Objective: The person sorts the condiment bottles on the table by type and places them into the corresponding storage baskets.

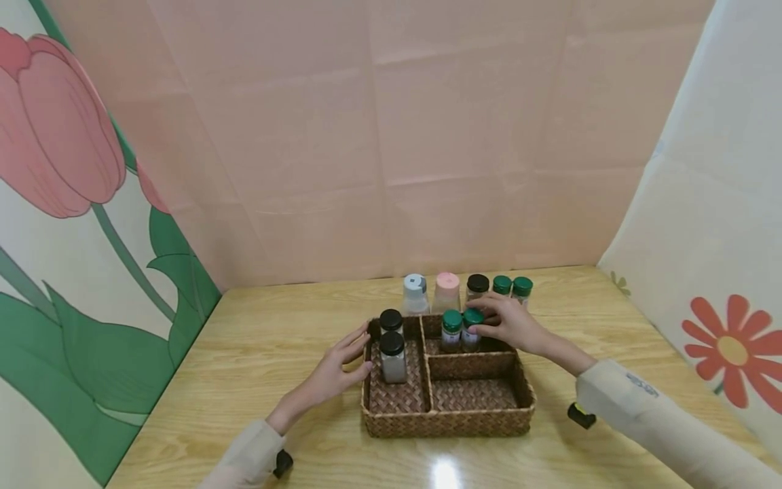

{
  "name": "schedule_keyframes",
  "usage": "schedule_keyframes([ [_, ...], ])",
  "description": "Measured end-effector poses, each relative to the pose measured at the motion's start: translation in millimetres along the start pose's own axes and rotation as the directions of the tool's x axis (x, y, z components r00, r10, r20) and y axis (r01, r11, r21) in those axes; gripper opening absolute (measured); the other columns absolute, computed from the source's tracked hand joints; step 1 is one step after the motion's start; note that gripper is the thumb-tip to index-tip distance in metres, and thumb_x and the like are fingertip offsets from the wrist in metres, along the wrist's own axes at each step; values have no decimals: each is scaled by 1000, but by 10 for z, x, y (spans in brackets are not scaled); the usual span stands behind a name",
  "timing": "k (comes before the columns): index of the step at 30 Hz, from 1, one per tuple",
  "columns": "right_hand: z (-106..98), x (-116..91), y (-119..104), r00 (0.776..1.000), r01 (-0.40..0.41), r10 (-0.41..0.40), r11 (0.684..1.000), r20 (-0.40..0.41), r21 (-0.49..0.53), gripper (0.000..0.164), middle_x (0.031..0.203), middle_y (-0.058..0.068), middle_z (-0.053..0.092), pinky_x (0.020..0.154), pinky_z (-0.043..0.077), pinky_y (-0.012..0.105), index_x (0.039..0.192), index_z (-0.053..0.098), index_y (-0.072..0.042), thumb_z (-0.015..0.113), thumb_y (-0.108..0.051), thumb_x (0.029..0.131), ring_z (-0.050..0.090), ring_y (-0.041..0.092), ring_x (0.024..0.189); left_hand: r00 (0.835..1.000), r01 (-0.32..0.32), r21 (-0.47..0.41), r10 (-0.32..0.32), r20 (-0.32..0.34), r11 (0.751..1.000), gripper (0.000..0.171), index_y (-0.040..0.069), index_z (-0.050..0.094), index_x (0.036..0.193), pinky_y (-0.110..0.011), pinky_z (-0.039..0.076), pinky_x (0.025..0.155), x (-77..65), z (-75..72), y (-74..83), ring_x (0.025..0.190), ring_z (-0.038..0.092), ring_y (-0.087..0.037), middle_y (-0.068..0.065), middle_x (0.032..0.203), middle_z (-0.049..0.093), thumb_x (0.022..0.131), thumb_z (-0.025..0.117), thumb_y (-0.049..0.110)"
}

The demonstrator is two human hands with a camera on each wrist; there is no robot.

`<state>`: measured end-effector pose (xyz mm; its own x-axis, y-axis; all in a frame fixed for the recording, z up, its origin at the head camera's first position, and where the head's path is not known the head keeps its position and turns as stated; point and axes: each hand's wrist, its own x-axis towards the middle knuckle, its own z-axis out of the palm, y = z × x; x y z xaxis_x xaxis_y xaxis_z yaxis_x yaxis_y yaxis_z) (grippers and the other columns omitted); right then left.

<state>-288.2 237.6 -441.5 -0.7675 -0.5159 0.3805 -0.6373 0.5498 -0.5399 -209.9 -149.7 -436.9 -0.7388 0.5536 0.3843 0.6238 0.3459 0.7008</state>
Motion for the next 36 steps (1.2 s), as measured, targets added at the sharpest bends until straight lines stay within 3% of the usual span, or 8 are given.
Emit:
schedule_keyframes([
  [4,-13,-8,-18,1000,3,-3,1000,-1,2,46,122,17,60,75,60,45,129,64,-5,79,-17,87,66,32,96,1000,0,22,1,-3,1000,52,-21,39,139,-52,43,101,-1,-6,20,135,34,-51,-34,151,28,95,62,-4],
  [11,-23,-26,-44,1000,7,-7,1000,3,14,46,123,18,60,75,59,46,129,64,-4,78,-18,87,65,34,97,1000,8,10,-8,-6,1000,53,-21,39,139,-51,42,102,-21,-1,27,135,34,-51,-32,152,28,95,63,-3],
  [17,-47,-25,-43,999,36,-36,999,-22,15,40,118,15,63,75,60,40,125,66,-5,77,-19,89,66,29,96,1000,3,-10,-3,-3,1000,53,-20,38,140,-49,44,101,-26,-1,25,135,34,-52,-32,153,27,95,62,-3],
  [24,-95,-19,-57,997,43,-43,999,-66,-8,23,110,7,67,71,58,32,120,68,-9,65,-17,98,66,17,90,1000,-27,4,27,-14,1000,52,-21,39,138,-48,45,100,-9,-3,18,133,36,-52,-33,152,28,95,63,-4],
  [30,-102,-5,-45,992,63,-68,997,-111,-48,18,103,-2,67,70,57,31,115,70,-10,62,-13,100,64,10,86,1000,-18,0,18,-14,1000,52,-21,39,138,-49,45,101,-13,-6,19,134,35,-52,-33,152,28,95,62,-4],
  [36,-126,-10,-57,990,57,-62,998,-126,-40,17,101,-1,67,70,56,33,113,71,-11,60,-13,101,63,10,87,1000,3,-7,-3,-1,1000,53,-20,38,140,-47,45,101,-10,-9,21,135,35,-50,-30,154,26,96,62,-2],
])
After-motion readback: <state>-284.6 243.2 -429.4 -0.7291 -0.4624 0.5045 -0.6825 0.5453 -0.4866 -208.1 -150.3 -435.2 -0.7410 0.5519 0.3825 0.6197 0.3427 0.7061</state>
